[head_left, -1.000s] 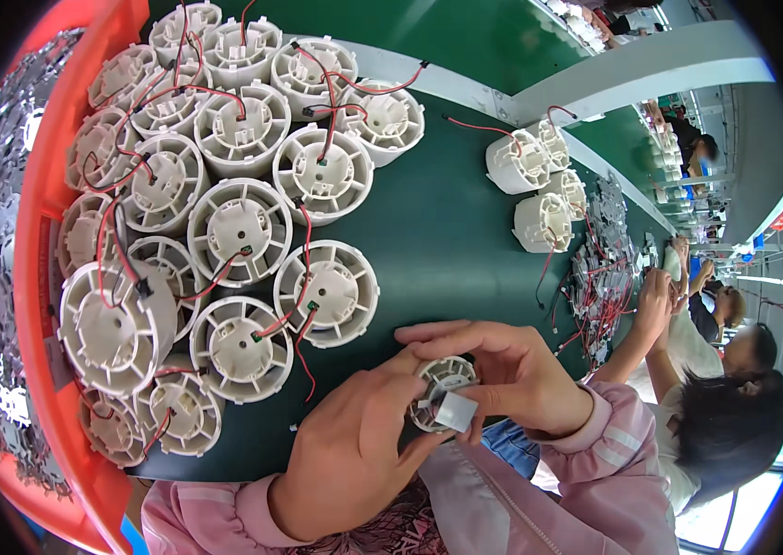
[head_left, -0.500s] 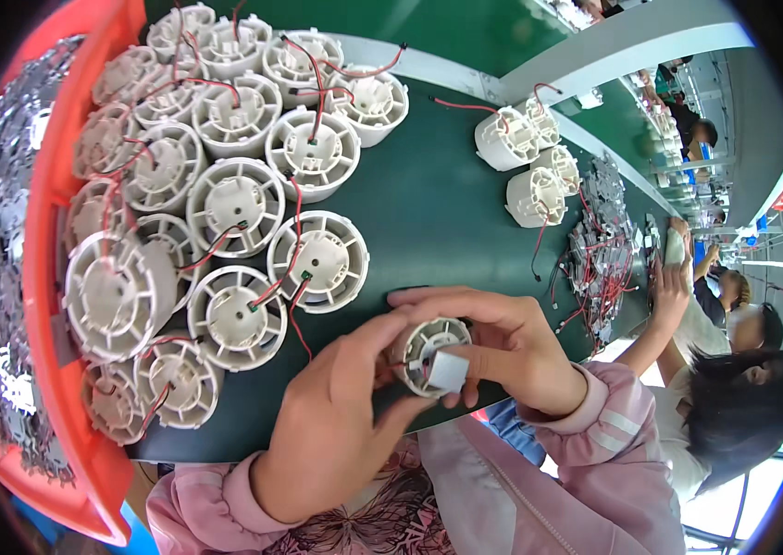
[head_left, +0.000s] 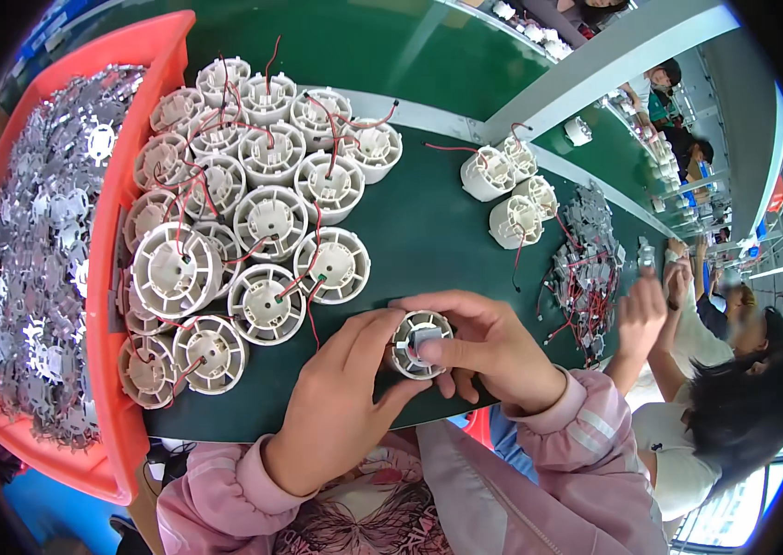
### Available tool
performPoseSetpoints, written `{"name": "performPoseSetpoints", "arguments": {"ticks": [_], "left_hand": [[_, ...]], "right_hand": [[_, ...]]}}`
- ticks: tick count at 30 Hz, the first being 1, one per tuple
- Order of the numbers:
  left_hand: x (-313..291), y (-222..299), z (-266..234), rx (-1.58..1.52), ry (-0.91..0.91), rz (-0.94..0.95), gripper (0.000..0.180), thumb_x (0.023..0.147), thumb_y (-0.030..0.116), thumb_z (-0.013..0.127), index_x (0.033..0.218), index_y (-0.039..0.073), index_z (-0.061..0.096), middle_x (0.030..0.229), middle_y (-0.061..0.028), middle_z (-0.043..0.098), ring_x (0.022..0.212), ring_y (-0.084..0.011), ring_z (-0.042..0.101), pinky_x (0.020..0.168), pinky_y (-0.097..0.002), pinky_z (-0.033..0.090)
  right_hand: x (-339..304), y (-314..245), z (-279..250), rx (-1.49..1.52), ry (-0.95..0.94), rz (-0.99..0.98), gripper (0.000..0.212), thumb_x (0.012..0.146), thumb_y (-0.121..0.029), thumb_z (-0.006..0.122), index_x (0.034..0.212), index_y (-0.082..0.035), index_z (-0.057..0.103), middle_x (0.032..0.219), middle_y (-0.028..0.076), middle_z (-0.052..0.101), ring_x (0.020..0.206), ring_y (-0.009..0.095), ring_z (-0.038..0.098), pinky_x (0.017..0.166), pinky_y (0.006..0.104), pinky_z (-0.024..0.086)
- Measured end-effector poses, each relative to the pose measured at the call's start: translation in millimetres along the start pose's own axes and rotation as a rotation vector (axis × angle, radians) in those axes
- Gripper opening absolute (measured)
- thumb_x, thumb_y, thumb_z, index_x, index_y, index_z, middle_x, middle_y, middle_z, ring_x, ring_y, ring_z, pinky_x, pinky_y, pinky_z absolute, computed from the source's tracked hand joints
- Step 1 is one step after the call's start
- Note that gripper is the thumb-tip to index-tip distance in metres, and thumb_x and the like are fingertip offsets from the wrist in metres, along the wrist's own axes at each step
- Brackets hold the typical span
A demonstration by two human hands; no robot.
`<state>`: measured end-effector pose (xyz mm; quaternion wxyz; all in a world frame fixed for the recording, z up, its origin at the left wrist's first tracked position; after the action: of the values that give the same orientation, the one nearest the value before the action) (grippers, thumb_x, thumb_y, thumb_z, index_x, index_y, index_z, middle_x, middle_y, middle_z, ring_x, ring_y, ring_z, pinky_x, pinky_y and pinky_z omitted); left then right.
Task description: Assembling small electronic components by placing silver parts into white plastic circular housings and securing them.
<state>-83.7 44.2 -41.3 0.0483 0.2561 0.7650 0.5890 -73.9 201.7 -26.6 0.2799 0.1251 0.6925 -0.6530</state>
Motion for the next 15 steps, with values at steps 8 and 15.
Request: {"name": "performPoseSetpoints", "arguments": {"ticks": [8, 15], "left_hand": [[-8.8, 6.3, -5.9, 0.210, 0.087, 0.236, 0.038, 0.078, -0.005, 0.066, 0.114, -0.001, 0.058, 0.093, -0.0133, 0.062, 0.063, -0.0217, 0.057, 0.057, -0.0306, 0.049], [-10.7, 12.1, -14.9, 0.129, 0.122, 0.157, 0.036, 0.080, 0.003, 0.066, 0.115, -0.001, 0.059, 0.093, -0.0127, 0.063, 0.072, -0.0280, 0.061, 0.060, -0.0334, 0.050]], "right_hand": [[-19.0, -54.0, 14.9, -0.990, 0.158, -0.719, 0.055, 0.067, -0.007, 0.079, 0.118, -0.003, 0.059, 0.103, 0.014, 0.063, 0.069, 0.027, 0.066, 0.059, 0.0286, 0.054], [-14.2, -154.4, -5.0, -1.030, 0.240, -0.834, 0.053, 0.065, -0.009, 0.080, 0.113, -0.002, 0.059, 0.102, 0.010, 0.064, 0.079, 0.018, 0.067, 0.062, 0.0285, 0.054]]}}
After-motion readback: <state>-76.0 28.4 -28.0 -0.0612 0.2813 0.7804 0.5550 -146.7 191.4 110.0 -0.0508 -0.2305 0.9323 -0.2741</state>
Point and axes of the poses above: each hand's wrist, its own x-axis towards the middle knuckle, its own z-axis out of the palm, y = z × x, the point moved 5 cm from there along x, towards the middle knuckle
